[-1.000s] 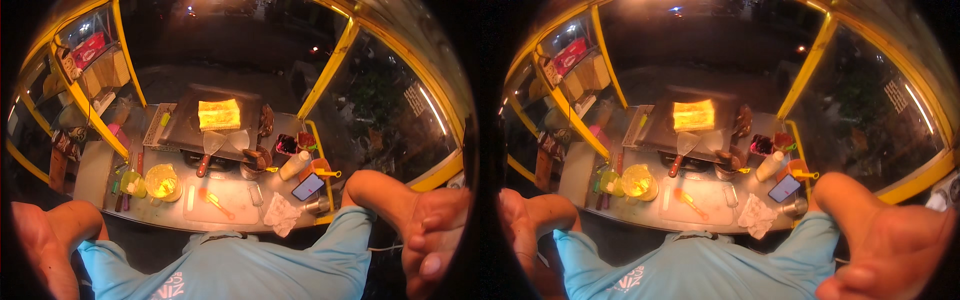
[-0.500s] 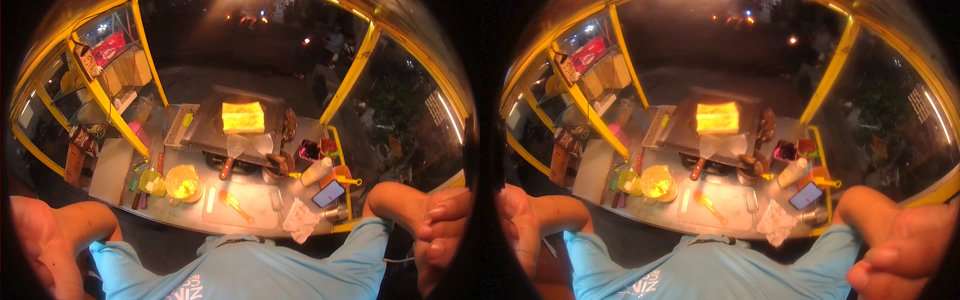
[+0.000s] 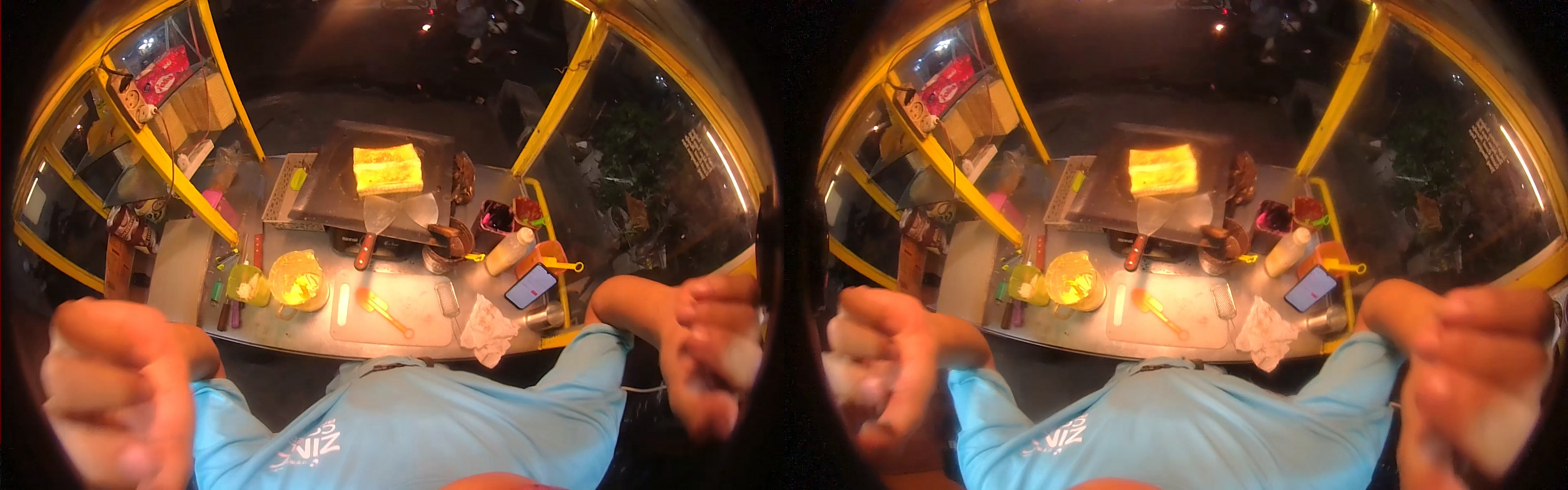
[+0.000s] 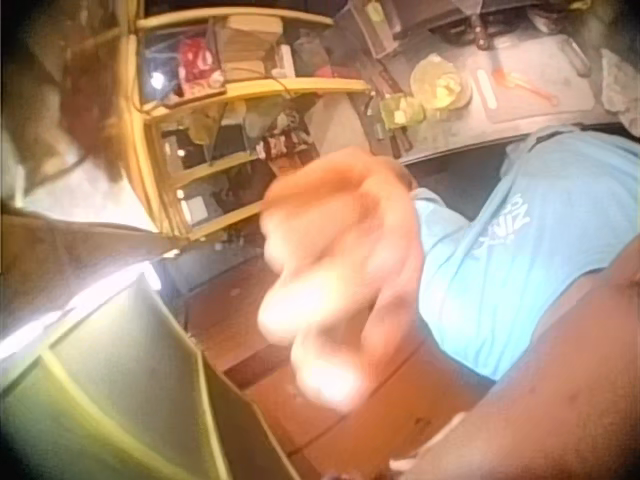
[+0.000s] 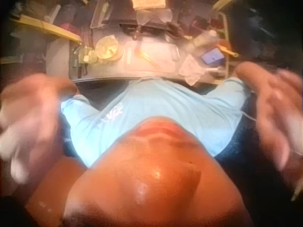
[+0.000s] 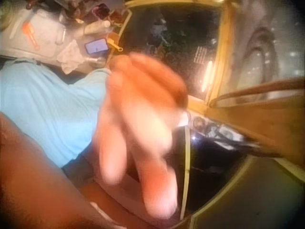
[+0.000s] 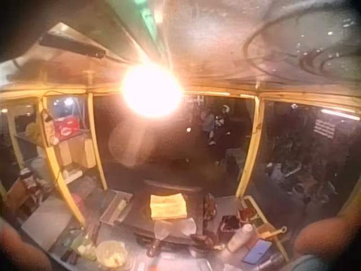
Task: The person handles a wrapped item and a lighter by hand, then toasts bread on a griddle, flipping and turning the bread slices using spatulas.
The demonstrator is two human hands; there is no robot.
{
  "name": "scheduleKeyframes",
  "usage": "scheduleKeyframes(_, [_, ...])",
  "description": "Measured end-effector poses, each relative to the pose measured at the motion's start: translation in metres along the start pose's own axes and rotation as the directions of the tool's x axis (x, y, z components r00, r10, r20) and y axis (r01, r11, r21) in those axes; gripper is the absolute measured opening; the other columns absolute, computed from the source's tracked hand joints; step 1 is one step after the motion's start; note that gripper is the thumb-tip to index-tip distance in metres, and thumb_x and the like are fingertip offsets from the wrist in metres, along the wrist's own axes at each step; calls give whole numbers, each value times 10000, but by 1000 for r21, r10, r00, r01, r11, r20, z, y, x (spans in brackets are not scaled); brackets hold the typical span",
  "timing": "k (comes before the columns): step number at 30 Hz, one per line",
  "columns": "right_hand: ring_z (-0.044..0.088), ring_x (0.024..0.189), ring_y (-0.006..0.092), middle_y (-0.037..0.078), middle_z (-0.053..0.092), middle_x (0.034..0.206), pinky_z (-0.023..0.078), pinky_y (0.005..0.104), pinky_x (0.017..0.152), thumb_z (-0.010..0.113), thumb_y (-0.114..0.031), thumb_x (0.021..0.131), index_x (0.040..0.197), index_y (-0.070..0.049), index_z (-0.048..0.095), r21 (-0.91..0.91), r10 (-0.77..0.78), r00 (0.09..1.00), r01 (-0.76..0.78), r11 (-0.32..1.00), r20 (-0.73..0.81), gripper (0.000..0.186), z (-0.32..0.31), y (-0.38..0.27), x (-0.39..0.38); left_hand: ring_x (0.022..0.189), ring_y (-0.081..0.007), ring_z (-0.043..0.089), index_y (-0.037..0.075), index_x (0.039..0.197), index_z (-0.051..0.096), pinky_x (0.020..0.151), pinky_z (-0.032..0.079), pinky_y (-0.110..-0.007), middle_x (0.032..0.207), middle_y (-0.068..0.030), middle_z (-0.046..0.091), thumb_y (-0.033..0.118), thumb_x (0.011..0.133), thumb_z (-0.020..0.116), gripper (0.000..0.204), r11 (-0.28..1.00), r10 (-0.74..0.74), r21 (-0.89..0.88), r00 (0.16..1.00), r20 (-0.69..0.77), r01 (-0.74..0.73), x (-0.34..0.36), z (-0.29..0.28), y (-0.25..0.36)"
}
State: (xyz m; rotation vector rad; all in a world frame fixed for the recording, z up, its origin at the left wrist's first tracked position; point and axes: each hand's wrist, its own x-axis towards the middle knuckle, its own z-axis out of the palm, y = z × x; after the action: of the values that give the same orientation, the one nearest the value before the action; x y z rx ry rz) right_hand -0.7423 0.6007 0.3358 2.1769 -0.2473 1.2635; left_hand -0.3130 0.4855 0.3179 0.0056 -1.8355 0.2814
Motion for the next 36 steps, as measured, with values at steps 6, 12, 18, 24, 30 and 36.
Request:
scheduleKeyframes(6, [619, 555, 127, 87, 660, 657, 494, 262, 546, 683, -29, 810, 1070, 50, 706, -192, 531, 795, -495, 848, 293, 273, 73, 26, -43, 540, -96, 546, 37, 889, 730, 508, 407, -223, 670, -32, 636, 107, 923, 620, 134, 538, -558, -406, 673, 485, 738, -91, 139, -6])
scheduleKeyframes(12, [629, 1062, 366, 205, 648, 1187, 482, 431, 919, 692, -396, 857, 1368, -49, 523, -428, 695, 6, -785, 449, 719, 640, 136, 48, -192, 585, -57, 537, 25, 1041, 693, 554, 438, -210, 804, -33, 693, 289, 1020, 526, 313, -258, -599, -123, -58, 799, 958, -291, 201, 13])
scheduleKeyframes(18, [624, 1102, 375, 234, 632, 1229, 465, 435, 968, 679, -452, 860, 1378, -53, 504, -460, 765, -166, -868, 186, 622, 677, 187, 34, -285, 660, -81, 586, 59, 1361, 489, 634, 504, -215, 1049, -103, 711, 414, 988, 575, 523, -607, -479, -18, -348, 806, 794, -344, 210, 33])
scheduleKeyframes(24, [696, 665, 203, 167, 721, 1018, 561, 326, 650, 744, -342, 848, 1275, -38, 573, -195, 816, -223, -971, -138, 533, 552, 225, 19, -300, 681, -116, 615, 54, 1264, 478, 662, 531, -245, 1115, -148, 685, 506, 960, 582, 556, -687, -673, -357, -369, 642, 632, -338, 225, 6])
scheduleKeyframes(30, [623, 527, 139, 106, 691, 748, 487, 274, 451, 730, -284, 877, 1212, -17, 590, -35, 827, -267, -957, -288, 495, 451, 243, 21, -318, 650, -98, 581, 89, 1147, 596, 635, 484, -238, 922, -61, 673, 524, 971, 538, 472, -732, -644, -388, -384, 661, 560, -358, 240, -18])
scheduleKeyframes(36, [565, 452, 119, 82, 668, 673, 445, 258, 413, 717, -266, 896, 1164, -1, 599, 101, 862, -301, -924, -370, 409, 394, 253, 10, -324, 638, -77, 548, 89, 1125, 653, 623, 463, -228, 834, 1, 629, 516, 982, 511, 473, -723, -588, -299, -328, 739, 623, -360, 250, -25])
